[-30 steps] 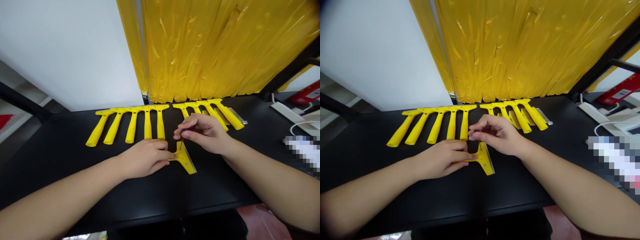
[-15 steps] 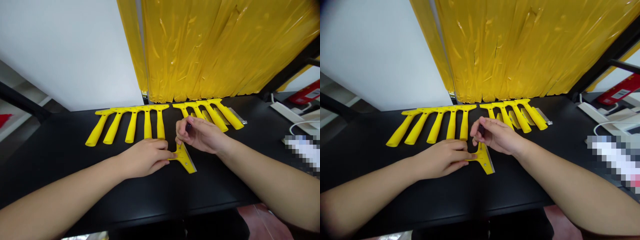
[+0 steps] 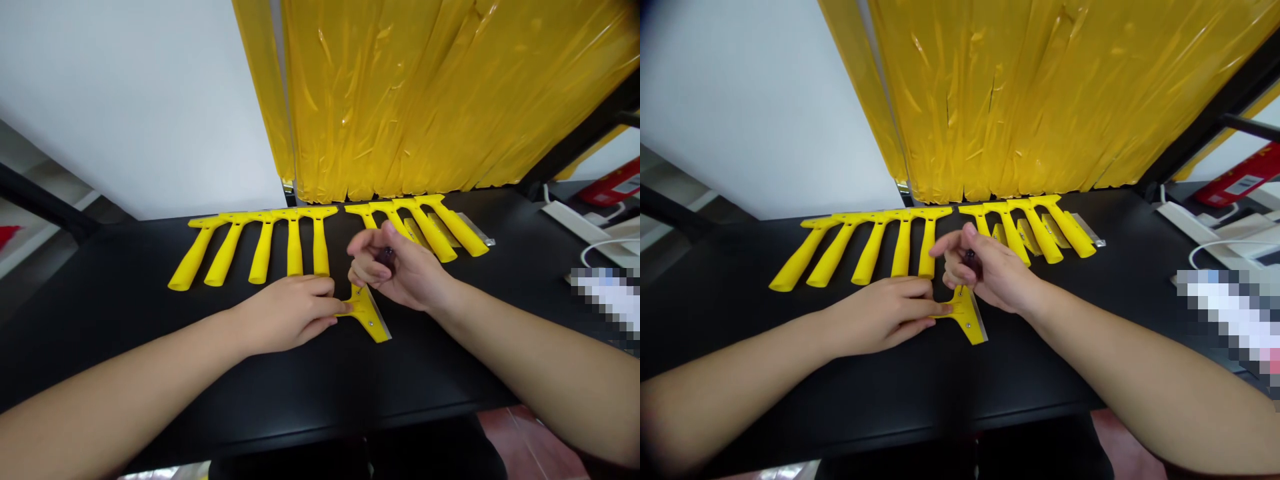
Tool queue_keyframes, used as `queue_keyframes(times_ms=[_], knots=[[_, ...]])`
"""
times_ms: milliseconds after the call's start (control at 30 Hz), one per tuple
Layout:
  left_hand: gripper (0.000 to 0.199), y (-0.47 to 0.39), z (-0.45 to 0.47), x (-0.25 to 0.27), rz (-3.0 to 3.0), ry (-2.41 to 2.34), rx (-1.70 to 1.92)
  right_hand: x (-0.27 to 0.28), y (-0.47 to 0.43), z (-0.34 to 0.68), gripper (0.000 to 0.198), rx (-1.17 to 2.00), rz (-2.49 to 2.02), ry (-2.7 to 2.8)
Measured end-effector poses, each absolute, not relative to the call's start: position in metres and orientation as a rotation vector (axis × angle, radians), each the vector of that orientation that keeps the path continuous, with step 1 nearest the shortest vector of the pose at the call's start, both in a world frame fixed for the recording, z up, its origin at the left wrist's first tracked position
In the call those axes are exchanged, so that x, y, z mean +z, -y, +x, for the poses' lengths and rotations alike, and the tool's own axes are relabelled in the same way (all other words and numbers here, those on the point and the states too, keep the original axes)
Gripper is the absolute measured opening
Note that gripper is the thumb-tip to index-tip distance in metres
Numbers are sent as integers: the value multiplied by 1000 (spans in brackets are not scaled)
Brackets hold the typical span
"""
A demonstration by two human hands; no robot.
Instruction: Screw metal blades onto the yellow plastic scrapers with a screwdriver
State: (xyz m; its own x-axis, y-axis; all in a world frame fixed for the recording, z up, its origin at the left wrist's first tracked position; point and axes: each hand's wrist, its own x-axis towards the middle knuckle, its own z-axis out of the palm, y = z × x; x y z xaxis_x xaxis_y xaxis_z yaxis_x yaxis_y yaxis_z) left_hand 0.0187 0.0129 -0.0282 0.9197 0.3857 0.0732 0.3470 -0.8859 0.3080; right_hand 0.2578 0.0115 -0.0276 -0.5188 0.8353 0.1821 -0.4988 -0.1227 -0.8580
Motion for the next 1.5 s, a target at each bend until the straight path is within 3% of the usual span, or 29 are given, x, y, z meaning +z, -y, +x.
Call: queue_keyframes(times_ms=[100,367,533,767,967,1200,1333,1500], knots=[[33,-12,18,-29,2784,-532,209,-25,-9,257,26,1784,-432,1122],[33,-13,19,-28,2806,-524,201,-27,-17,262,37,1748,-532,1167],[33,-12,19,-28,2831,-533,184,-24,-13,260,18,1777,-446,1094],[34,-8,19,-25,2948,-529,163,-24,-18,265,30,1730,-497,1249],[32,6,18,-21,2986,-666,125,-23,-9,256,27,1810,-436,1142],[31,10,9,-25,2899,-691,246,-27,-15,256,32,1678,-497,1219],[31,6,8,-30,2924,-663,285,-25,-16,264,40,1782,-450,1356],[33,4,10,-35,2934,-670,295,-21,-10,261,26,1781,-395,1263]])
